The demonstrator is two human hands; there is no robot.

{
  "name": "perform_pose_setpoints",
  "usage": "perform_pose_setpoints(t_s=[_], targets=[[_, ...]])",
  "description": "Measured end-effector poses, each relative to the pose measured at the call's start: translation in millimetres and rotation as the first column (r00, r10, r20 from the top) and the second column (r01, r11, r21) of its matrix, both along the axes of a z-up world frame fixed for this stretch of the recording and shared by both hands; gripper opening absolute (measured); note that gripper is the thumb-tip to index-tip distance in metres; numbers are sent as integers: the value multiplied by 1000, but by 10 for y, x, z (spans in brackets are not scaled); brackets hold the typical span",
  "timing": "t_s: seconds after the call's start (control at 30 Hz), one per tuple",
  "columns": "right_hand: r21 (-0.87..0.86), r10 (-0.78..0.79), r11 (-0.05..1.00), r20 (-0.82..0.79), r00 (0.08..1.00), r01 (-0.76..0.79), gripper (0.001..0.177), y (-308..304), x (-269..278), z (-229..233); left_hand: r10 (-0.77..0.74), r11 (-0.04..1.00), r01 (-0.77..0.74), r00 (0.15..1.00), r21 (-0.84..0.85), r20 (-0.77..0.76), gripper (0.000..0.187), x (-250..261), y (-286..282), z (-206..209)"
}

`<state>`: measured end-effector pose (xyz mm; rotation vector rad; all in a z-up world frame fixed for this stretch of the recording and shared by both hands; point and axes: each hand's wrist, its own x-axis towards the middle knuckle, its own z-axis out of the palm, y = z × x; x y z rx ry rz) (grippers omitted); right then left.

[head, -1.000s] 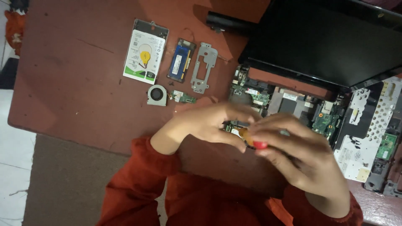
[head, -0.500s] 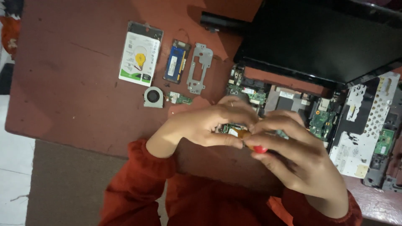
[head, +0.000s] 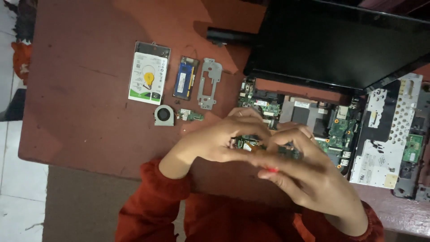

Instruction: Disassembling a laptop to access and remove internal components like the cooling fan and ribbon cables using a screwdriver.

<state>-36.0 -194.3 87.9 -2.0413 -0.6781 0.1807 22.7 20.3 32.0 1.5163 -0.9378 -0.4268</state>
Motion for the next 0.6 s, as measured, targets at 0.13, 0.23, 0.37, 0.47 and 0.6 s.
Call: perform_pose_setpoints(t_s=[0.13, 0.23, 0.37, 0.47, 0.6], targets=[[33, -33, 999, 7, 999, 32, 36, 55, 51, 144, 7, 999, -9, 998, 47, 56, 22, 24, 37, 11], [53, -20, 998, 33, 999, 18, 33, 60, 37, 75, 54, 997, -54, 999, 57, 1, 25, -11, 18, -52], [83, -56, 995, 9, 998, 55, 27, 48, 13, -19, 65, 998, -65, 998, 6, -14, 36, -24, 1, -107], [73, -70, 995, 16, 997, 69, 26, 26, 14, -59, 7, 999, -9, 999, -49, -46, 27, 0, -14, -70], [141, -45, 989, -19, 999, 47, 36, 67, 88, 76, -63, 998, 62, 996, -8, -69, 14, 28, 3, -88]])
